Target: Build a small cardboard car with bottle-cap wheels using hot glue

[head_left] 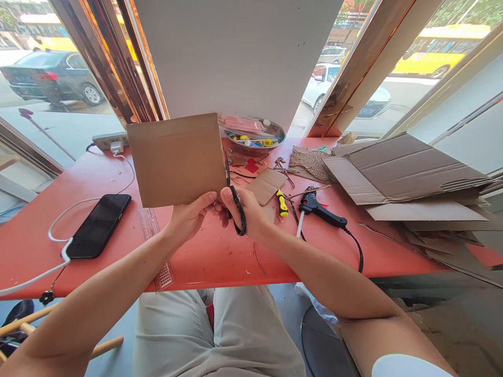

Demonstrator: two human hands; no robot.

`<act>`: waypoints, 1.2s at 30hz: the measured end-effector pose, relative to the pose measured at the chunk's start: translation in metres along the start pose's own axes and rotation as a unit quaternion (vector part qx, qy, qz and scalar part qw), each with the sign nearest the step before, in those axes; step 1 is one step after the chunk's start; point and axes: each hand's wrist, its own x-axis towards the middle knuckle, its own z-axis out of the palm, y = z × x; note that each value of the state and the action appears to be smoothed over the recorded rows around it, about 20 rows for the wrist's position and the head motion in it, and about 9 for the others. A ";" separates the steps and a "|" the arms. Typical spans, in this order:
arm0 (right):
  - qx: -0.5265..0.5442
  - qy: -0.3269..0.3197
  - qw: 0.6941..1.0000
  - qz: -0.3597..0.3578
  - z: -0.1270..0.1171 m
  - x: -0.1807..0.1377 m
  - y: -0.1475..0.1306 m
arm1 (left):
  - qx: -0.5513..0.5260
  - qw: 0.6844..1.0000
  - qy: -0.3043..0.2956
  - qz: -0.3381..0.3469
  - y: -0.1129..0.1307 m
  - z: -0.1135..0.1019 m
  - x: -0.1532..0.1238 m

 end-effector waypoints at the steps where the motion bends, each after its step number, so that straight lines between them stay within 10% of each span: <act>1: 0.003 0.001 1.000 0.001 0.000 0.000 -0.001 | 0.000 1.000 -0.006 -0.002 0.000 0.000 0.000; 36: 0.086 -0.010 0.995 0.045 0.004 0.000 -0.003 | 0.034 0.999 -0.014 0.003 -0.006 -0.004 0.003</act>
